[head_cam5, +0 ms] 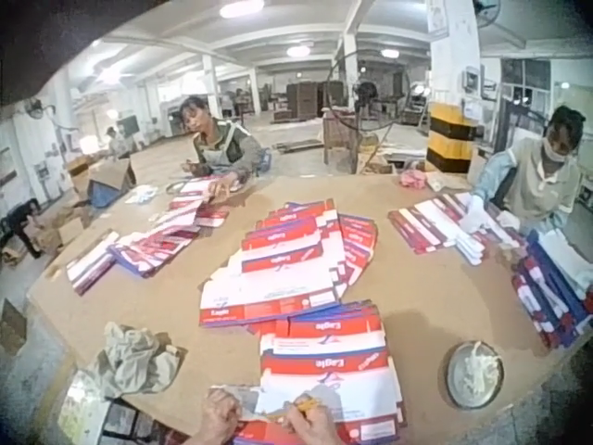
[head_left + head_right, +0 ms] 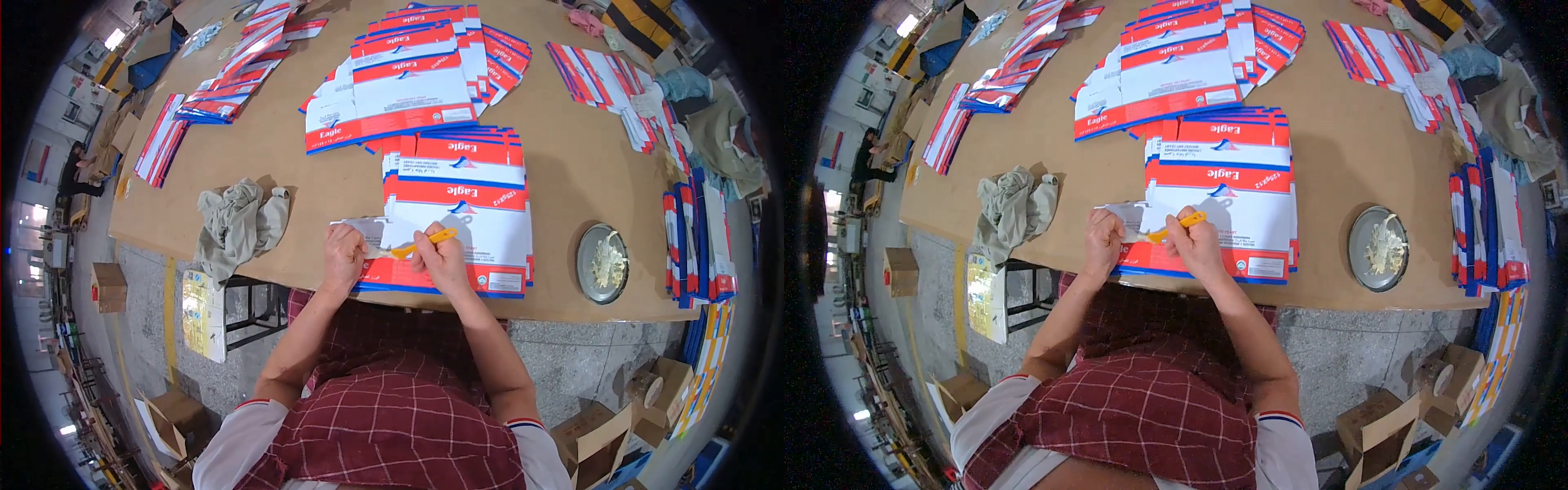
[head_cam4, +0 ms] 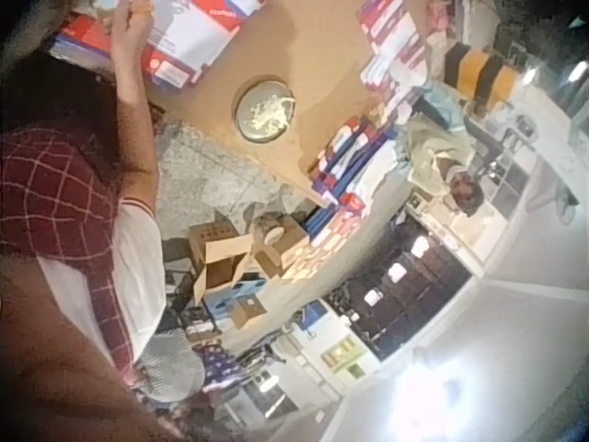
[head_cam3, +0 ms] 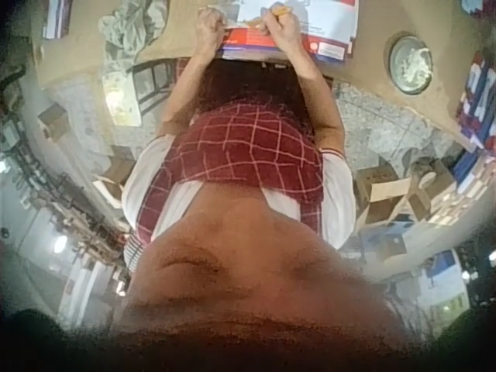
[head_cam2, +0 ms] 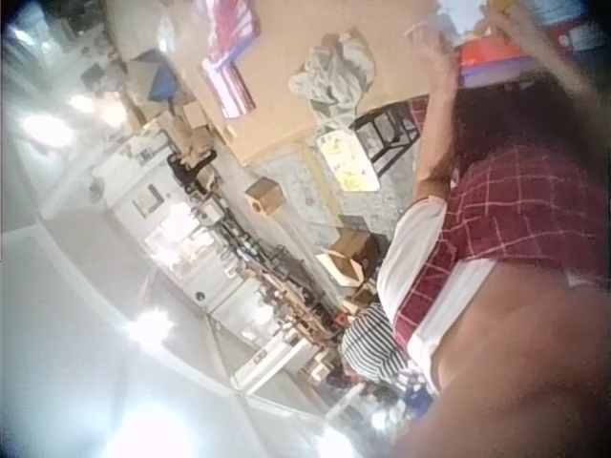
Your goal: The recorder uses a wooden stick to apply adhesive from a container onto specific areas of paper folders.
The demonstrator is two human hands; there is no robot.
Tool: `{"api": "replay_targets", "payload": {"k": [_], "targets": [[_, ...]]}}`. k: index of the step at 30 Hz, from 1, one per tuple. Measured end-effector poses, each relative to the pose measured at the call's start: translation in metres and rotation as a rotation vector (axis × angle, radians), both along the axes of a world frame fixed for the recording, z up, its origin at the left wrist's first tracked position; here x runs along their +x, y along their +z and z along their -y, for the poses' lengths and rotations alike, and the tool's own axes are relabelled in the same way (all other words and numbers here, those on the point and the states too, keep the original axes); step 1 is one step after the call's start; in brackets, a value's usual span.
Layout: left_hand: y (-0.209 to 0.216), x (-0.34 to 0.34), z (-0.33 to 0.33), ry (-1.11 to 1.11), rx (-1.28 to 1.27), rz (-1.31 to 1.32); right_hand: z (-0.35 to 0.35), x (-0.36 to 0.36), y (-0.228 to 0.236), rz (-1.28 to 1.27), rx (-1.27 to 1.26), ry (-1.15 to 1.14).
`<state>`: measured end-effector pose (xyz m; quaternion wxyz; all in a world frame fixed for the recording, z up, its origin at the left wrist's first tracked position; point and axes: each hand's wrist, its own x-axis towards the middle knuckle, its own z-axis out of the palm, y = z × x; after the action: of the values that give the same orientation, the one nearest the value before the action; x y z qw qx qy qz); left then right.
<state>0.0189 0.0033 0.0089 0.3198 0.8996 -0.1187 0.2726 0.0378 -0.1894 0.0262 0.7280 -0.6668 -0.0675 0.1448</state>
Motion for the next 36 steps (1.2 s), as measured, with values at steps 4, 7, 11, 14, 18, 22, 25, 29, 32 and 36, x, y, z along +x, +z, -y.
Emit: {"api": "replay_targets", "payload": {"k": [4, 7, 11, 14, 18, 22, 25, 29, 32, 36], "targets": [[-0.002, -0.006, -0.002, 0.032, -0.004, -0.058, 0.005, 0.0, -0.005, -0.056, 0.134, -0.096], [-0.001, -0.006, -0.002, 0.044, -0.174, -0.125, 0.011, 0.006, -0.007, -0.236, 0.499, -0.364], [0.027, -0.021, 0.001, -0.062, -0.31, -0.203, 0.016, 0.014, -0.004, -0.263, 0.69, -0.439], [0.041, -0.03, 0.016, -0.188, 0.023, -0.315, 0.019, 0.016, -0.007, -0.259, 0.67, -0.475], [0.037, -0.031, 0.013, -0.201, 0.378, -0.431, 0.013, 0.014, -0.028, -0.237, 0.626, -0.489], [0.044, 0.014, -0.024, -0.107, -0.454, -1.067, 0.007, 0.01, -0.026, -0.254, 0.66, -0.46], [0.001, 0.093, -0.068, -0.154, -0.442, -0.651, 0.009, 0.005, -0.018, -0.29, 0.708, -0.419], [0.02, 0.165, -0.077, 0.154, 0.41, -0.284, 0.017, 0.013, -0.025, -0.235, 0.786, -0.406], [0.0, 0.192, -0.096, 0.118, 0.469, -0.38, 0.021, 0.015, -0.021, -0.271, 0.787, -0.4], [0.011, 0.196, -0.098, -0.051, 0.676, -0.301, 0.021, 0.016, -0.025, -0.305, 0.799, -0.368]]}}
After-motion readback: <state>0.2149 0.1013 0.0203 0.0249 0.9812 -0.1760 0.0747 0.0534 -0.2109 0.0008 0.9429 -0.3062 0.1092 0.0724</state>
